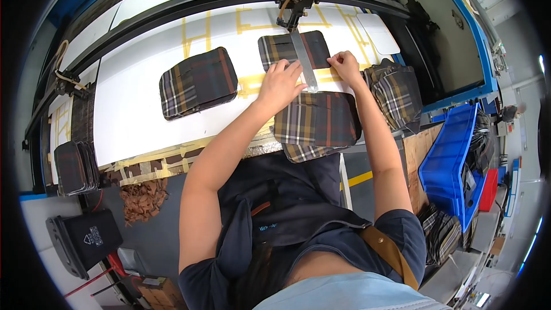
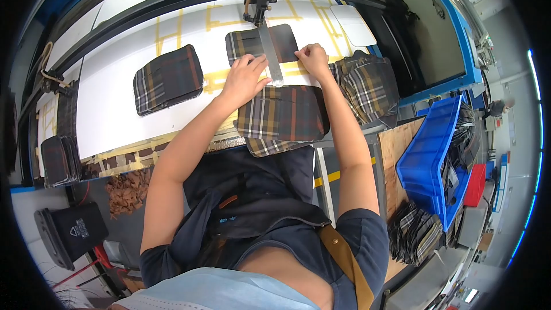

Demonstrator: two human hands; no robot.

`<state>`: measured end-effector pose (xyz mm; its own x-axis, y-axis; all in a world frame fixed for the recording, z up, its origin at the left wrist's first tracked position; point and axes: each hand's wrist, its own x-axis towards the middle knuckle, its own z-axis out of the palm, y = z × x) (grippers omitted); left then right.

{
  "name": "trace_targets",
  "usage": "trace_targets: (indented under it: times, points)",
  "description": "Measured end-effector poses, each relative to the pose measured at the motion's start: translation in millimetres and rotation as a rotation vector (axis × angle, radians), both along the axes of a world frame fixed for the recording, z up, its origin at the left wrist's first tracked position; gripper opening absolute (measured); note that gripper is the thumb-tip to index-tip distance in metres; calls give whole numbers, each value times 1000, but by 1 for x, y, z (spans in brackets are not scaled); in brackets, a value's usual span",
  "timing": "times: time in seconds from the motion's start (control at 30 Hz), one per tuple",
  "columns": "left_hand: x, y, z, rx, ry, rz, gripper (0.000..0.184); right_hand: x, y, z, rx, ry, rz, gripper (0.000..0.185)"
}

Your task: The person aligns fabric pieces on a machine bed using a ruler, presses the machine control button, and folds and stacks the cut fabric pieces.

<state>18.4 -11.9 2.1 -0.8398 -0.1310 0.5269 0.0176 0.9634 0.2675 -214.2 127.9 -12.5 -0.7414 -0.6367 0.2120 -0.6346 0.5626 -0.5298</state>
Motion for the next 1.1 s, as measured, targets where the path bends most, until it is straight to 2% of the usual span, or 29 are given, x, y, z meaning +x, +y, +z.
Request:
trace_targets:
  times: [0.03, 0.13, 0.33, 0.43, 0.53, 0.6, 0.63, 0.73, 0.77, 0.87, 0.97, 1.07, 1.1]
  points:
    - [1, 1, 0, 6, 7, 4, 45, 2, -1, 0, -20, 43, 1, 25]
    - [3, 1, 1, 27, 7, 4, 43, 4, 0, 6, -16, -46, 0, 25]
    - [4, -1, 0, 46, 52, 4, 38, 2, 0, 5, 5, 20, 17, 26]
    - [4, 1, 1, 19, 66, 9, 36, 3, -1, 10, 42, -70, 16, 23]
    - [3, 3, 1, -14, 67, 21, 35, 23, -2, 15, -107, 334, -5, 24]
    - [2, 1, 1, -26, 76, 25, 35, 41, -6, 25, -185, 256, 107, 29]
    - [2, 2, 0, -24, 80, 23, 35, 42, -10, 22, -157, 12, 128, 31]
    - [3, 3, -2, -21, 83, 21, 35, 52, -24, 14, -98, -336, 172, 29]
    - [3, 3, -2, -22, 86, 25, 34, 50, -27, 18, -75, -377, 212, 30]
    - [4, 2, 0, 7, -47, 28, 40, 60, -30, 53, 39, -710, 156, 29]
    - [3, 3, -1, -35, 74, 33, 34, 52, -30, 55, 67, -859, 164, 30]
    - [3, 2, -3, -30, 74, 32, 34, 60, -36, 53, 89, -725, 129, 32]
    - [3, 2, -3, -27, 72, 33, 34, 59, -37, 48, 120, -577, 166, 32]
